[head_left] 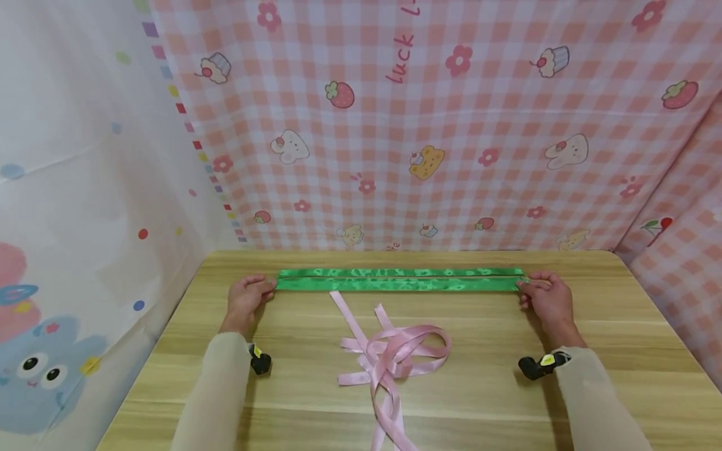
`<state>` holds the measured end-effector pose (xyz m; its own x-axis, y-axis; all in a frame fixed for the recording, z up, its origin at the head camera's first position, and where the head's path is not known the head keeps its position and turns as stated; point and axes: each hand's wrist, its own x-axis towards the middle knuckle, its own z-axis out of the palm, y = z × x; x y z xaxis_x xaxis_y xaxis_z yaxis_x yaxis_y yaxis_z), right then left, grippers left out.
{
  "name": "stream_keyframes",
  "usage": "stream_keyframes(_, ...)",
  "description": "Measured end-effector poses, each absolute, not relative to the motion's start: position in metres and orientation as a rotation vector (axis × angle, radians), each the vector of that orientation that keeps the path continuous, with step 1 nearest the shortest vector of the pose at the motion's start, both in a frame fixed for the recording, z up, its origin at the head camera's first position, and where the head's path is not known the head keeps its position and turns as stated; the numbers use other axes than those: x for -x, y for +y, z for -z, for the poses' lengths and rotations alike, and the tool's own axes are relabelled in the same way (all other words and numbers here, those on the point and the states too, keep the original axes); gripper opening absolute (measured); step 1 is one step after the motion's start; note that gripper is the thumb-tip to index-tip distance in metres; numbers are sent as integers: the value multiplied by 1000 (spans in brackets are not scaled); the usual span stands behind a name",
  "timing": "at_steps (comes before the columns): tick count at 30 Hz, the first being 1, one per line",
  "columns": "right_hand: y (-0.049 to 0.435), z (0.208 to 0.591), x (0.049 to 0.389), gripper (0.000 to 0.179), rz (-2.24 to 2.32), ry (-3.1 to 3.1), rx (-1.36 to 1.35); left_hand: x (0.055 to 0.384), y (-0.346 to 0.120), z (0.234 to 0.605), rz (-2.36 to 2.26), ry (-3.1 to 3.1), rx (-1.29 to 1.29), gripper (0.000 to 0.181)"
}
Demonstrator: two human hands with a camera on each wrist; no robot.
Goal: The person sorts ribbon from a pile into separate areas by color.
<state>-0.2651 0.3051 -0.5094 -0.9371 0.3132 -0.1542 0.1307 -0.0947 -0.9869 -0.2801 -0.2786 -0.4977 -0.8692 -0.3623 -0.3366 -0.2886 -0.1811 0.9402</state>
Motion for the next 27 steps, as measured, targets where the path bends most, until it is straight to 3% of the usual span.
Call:
stream_keyframes(20,303,506,258,34,-1839,-2281,619,270,-264,494,2173,-1887,-777,42)
stream_keyframes(23,292,499,249,27,-1677,-2386,497,266,-250,484,1959,-2151,-605,34)
stream_keyframes(27,257,484,238,19,-1494,-2483,70,254,-219,470,1712,-2537,-98,26)
